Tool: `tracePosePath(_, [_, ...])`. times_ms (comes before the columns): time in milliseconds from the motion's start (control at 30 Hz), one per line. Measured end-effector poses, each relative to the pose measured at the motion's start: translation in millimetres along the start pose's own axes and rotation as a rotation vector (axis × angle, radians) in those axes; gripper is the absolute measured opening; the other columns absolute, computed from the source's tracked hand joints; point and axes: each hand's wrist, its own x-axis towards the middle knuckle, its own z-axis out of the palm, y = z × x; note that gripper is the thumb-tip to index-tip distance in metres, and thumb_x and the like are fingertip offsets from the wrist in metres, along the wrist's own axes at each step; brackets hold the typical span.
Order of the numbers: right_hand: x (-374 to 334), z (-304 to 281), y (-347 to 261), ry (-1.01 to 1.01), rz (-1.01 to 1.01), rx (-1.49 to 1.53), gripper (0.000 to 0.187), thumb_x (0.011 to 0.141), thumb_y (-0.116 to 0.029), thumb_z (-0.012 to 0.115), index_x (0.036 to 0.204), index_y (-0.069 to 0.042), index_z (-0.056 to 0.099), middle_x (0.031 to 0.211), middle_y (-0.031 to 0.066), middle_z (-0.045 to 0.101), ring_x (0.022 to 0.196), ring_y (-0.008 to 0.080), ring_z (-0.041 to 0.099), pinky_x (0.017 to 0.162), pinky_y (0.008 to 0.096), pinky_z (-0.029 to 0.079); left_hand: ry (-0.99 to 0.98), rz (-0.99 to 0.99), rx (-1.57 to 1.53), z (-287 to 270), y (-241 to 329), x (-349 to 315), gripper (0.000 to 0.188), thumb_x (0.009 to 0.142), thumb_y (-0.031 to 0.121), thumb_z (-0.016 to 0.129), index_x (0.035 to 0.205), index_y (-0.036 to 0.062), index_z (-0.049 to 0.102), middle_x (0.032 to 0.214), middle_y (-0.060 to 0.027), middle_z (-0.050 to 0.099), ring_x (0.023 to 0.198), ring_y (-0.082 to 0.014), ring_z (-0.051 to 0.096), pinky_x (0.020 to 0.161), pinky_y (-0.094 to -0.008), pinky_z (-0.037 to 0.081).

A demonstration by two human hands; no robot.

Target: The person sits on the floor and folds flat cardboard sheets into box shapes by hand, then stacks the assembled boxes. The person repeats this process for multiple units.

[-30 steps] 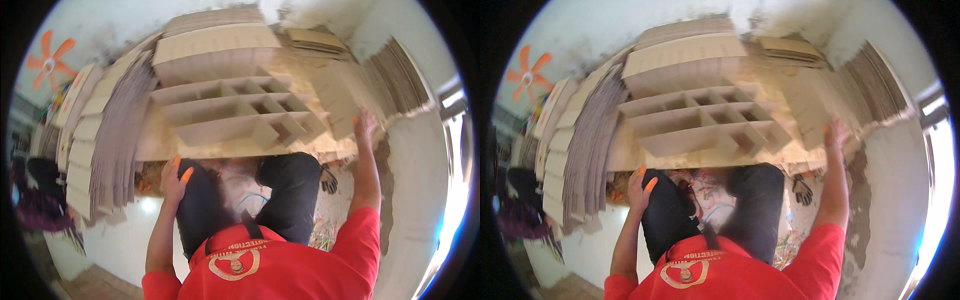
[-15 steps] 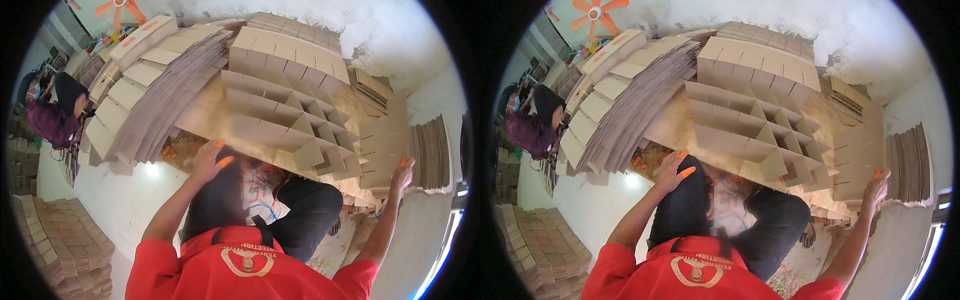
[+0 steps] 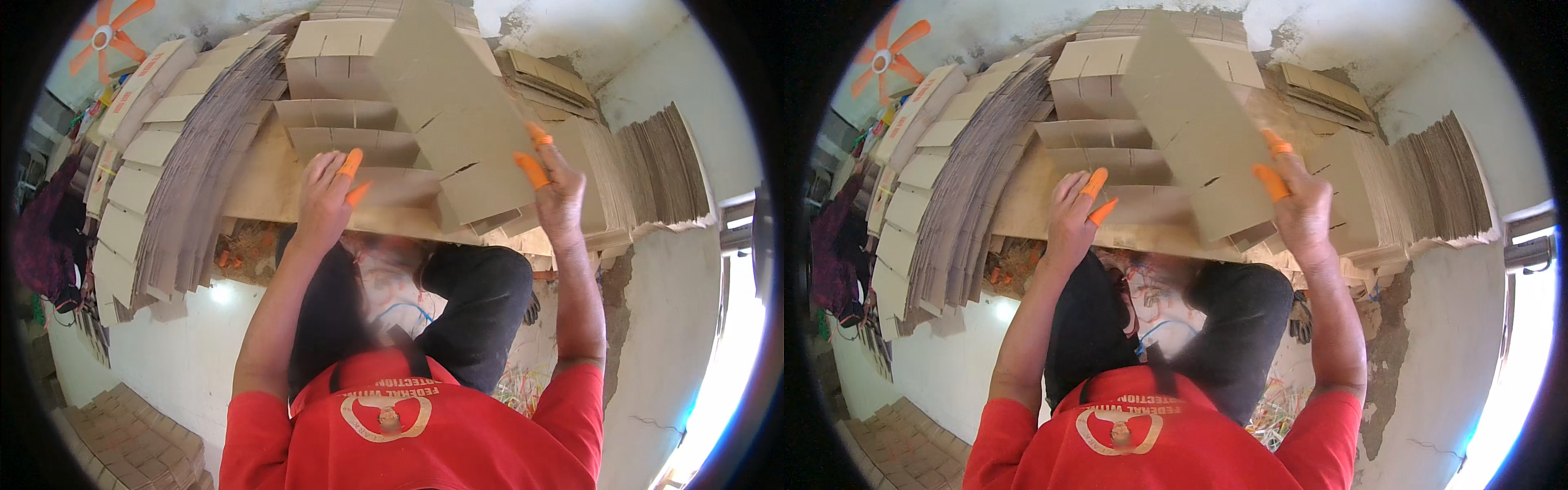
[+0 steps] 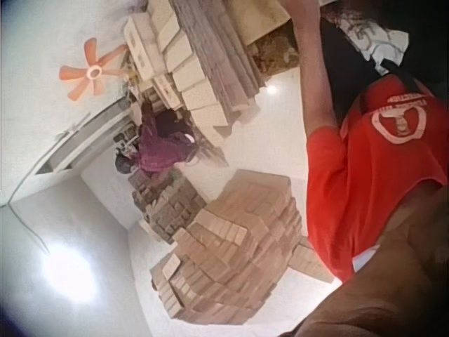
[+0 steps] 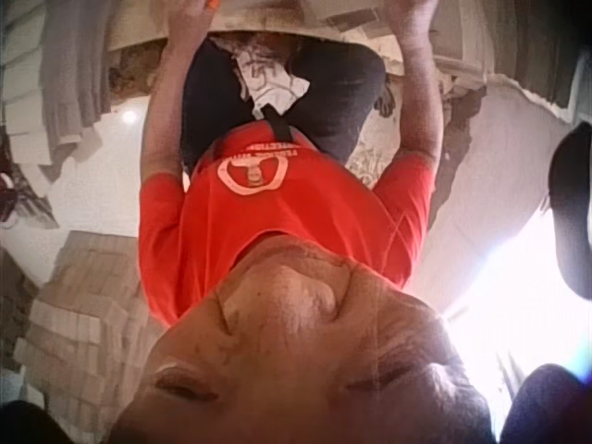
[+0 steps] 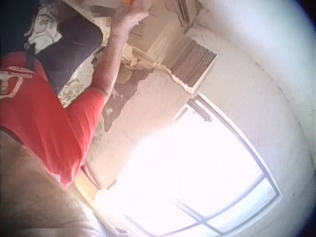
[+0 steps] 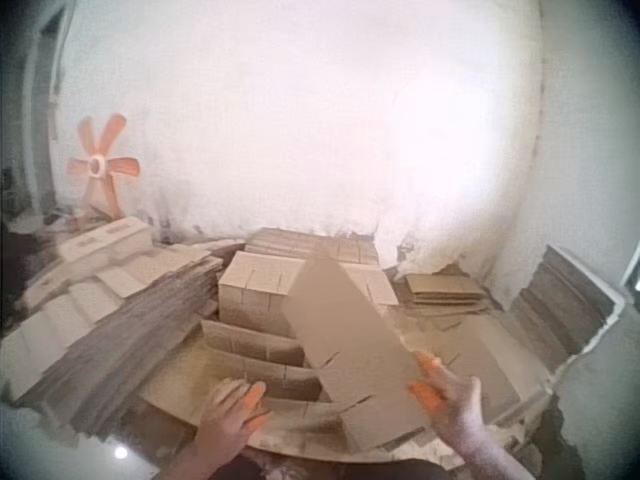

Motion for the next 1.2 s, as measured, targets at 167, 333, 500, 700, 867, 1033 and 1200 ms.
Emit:
tracePosePath(167, [1,20,2,-0.069,0.032,0.063,0.033,0.087,0.002,0.067,0.119,0.007,0.06,0.13,0.0126,0.062,0.111,0.0077,0.057,0.097,0.0248,0.044,-0.159,0.049,0.001,26,-6,13,0.035,0.075,0.015,0.077,0.107,0.0026,0.067,0.098,-0.0143,0.067,0.099,-0.03,0.059,0.096,-0.0456,0.043])
tracePosePath(333, [10,31,-8,-0.07,0.035,0.056,0.033,0.087,0.001,0.068,0.119,0.007,0.06,0.13,0.0116,0.062,0.108,0.0067,0.057,0.095,0.0239,0.045,-0.2,0.017,-0.034,42,-17,8,0.022,0.076,0.012,0.075,0.095,0.0036,0.068,0.078,-0.0099,0.064,0.08,-0.0287,0.058,0.092,-0.0439,0.044])
tracePosePath(500, [14,38,-4,-0.034,-0.058,0.06,0.03,0.088,-0.001,0.068,0.117,0.005,0.061,0.131,0.0114,0.062,0.098,0.0029,0.056,0.088,0.0214,0.046,-0.176,0.006,-0.109,44,-20,9,0.017,0.076,0.011,0.075,0.09,0.0045,0.068,0.075,-0.0103,0.062,0.076,-0.0294,0.057,0.09,-0.0437,0.044])
tracePosePath(700, [16,59,1,-0.059,-0.196,0.023,0.041,0.085,0.001,0.069,0.125,0.0,0.059,0.103,0.0217,0.067,0.082,0.0294,0.069,0.074,0.0283,0.053,-0.172,-0.009,-0.148,45,-18,9,0.016,0.075,0.009,0.075,0.089,0.0047,0.068,0.074,-0.0085,0.063,0.075,-0.0283,0.057,0.089,-0.042,0.045])
tracePosePath(867, [21,60,-10,-0.114,-0.114,0.011,0.04,0.087,0.0,0.067,0.125,0.0,0.058,0.099,0.0239,0.066,0.086,0.0359,0.068,0.074,0.0332,0.054,-0.17,-0.019,-0.157,47,-20,8,0.015,0.075,0.009,0.075,0.087,0.0045,0.068,0.077,-0.0081,0.065,0.074,-0.0277,0.057,0.085,-0.04,0.045])
tracePosePath(1033, [31,61,-10,-0.142,-0.229,0.009,0.043,0.086,0.003,0.063,0.128,-0.005,0.058,0.093,0.0238,0.066,0.088,0.0391,0.066,0.076,0.0353,0.053,-0.179,-0.016,-0.149,52,-23,7,0.014,0.075,0.009,0.075,0.086,0.0045,0.068,0.077,-0.0084,0.066,0.074,-0.0282,0.056,0.081,-0.0395,0.045])
tracePosePath(1200, [30,68,-12,-0.161,-0.195,0.012,0.046,0.081,0.006,0.061,0.126,-0.006,0.06,0.095,0.0231,0.066,0.089,0.0364,0.067,0.077,0.035,0.053,-0.187,-0.024,-0.146,54,-22,9,0.014,0.074,0.008,0.075,0.086,0.004,0.069,0.08,-0.0098,0.068,0.074,-0.029,0.056,0.078,-0.0399,0.045])
